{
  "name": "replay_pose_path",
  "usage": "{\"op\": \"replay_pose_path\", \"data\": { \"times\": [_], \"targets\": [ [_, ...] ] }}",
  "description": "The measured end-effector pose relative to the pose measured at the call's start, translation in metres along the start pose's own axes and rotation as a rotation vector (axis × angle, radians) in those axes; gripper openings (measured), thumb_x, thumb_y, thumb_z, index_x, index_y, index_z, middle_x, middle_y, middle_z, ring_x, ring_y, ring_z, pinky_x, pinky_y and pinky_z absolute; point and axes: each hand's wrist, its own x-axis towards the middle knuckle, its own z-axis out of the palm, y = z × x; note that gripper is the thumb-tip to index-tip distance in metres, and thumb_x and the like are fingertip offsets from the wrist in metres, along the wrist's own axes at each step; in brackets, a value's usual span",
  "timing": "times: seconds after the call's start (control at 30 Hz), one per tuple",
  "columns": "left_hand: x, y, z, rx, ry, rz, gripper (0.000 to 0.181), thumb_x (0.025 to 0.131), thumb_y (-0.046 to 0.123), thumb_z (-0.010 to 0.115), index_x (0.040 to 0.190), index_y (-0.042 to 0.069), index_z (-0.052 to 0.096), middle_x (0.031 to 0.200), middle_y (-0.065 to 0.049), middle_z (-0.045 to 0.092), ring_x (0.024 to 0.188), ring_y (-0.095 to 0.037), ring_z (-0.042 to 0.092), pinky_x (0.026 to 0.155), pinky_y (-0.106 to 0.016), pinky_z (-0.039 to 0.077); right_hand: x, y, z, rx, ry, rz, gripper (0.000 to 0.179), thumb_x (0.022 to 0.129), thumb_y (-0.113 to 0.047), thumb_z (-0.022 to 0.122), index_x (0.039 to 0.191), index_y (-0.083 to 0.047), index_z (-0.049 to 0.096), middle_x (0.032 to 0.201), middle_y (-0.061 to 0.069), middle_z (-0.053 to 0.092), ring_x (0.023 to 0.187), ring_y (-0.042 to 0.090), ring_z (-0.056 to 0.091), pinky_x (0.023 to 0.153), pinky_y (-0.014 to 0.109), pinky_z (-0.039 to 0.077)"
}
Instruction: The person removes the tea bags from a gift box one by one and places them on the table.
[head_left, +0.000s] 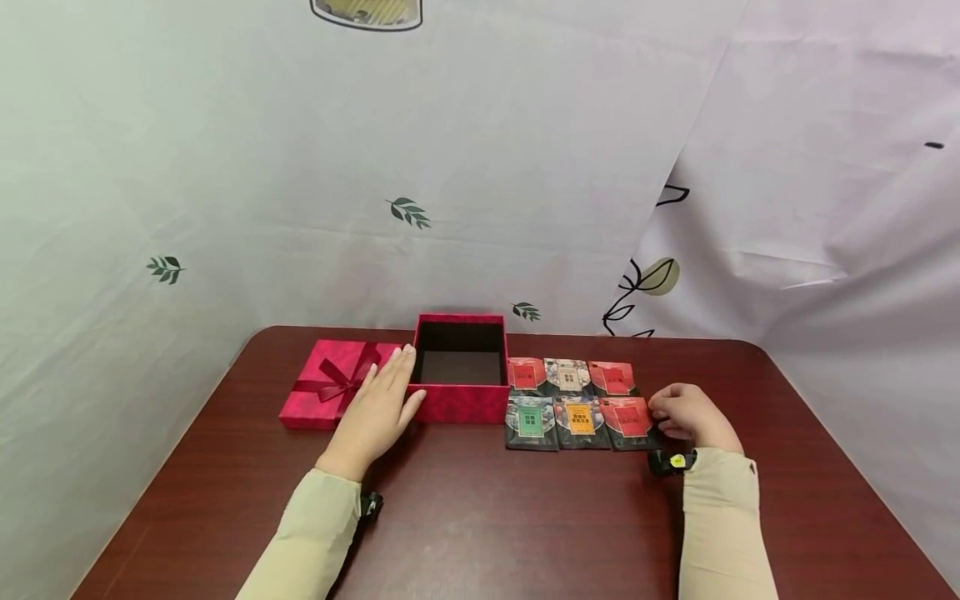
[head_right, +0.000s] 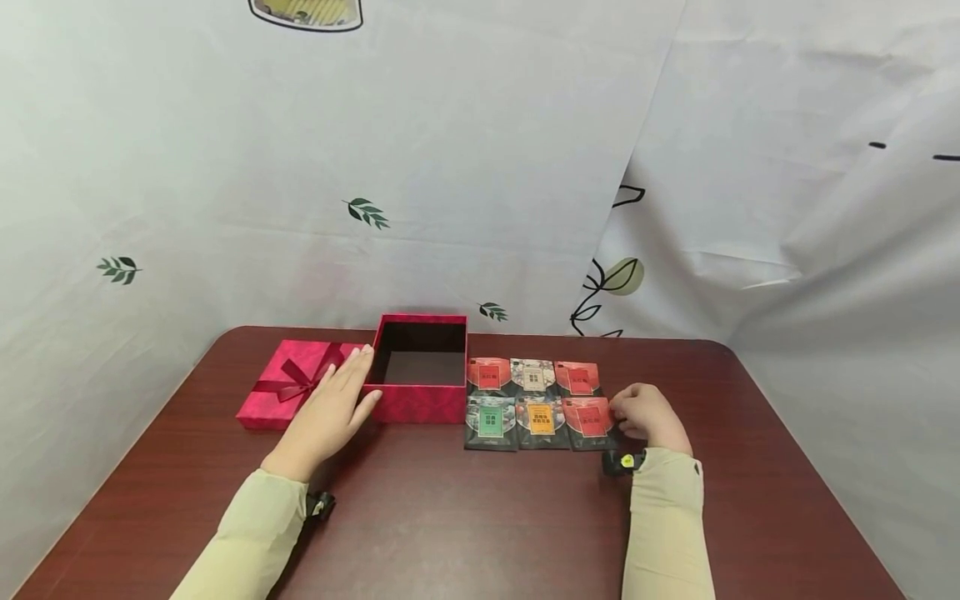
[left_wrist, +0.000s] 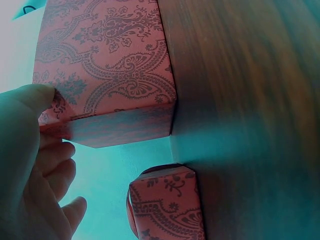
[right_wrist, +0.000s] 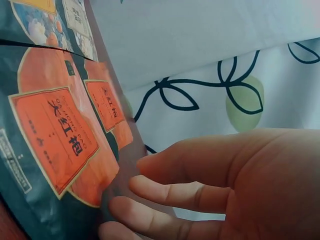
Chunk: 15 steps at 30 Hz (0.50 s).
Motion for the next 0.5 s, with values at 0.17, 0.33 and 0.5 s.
{"op": "replay_pose_path", "data": {
  "times": [0.17, 0.33, 0.5],
  "targets": [
    [0.0, -0.002, 0.0, -0.034, -0.008, -0.005, 0.071, 0.101, 0.03, 0.062, 0.157, -0.002, 0.031, 0.163, -0.018, 0.032, 0.151, -0.037, 0.027, 0.121, -0.058, 0.022, 0.001, -0.002, 0.003, -0.005, 0.086, -0.015, 0.03, 0.101, -0.012, 0.052, 0.114, 0.014, 0.057, 0.095, 0.02, 0.064, 0.076, 0.02, 0.064, 0.069, 0.032, 0.06],
    [-0.002, -0.007, -0.002, -0.102, -0.037, -0.034, 0.071, 0.102, 0.031, 0.06, 0.159, 0.001, 0.029, 0.164, -0.016, 0.029, 0.151, -0.038, 0.025, 0.121, -0.06, 0.019, 0.005, -0.006, 0.013, 0.017, 0.268, -0.074, 0.032, 0.102, -0.017, 0.051, 0.116, 0.011, 0.06, 0.093, 0.019, 0.067, 0.07, 0.013, 0.063, 0.062, 0.024, 0.057],
    [-0.005, -0.014, -0.007, -0.117, -0.051, -0.063, 0.068, 0.104, 0.036, 0.056, 0.16, 0.009, 0.03, 0.166, -0.011, 0.028, 0.153, -0.035, 0.022, 0.12, -0.063, 0.016, 0.012, -0.006, 0.021, 0.065, 0.4, -0.147, 0.03, 0.103, -0.017, 0.053, 0.116, 0.008, 0.065, 0.094, 0.018, 0.07, 0.069, 0.007, 0.064, 0.061, 0.018, 0.055]
  ]
}}
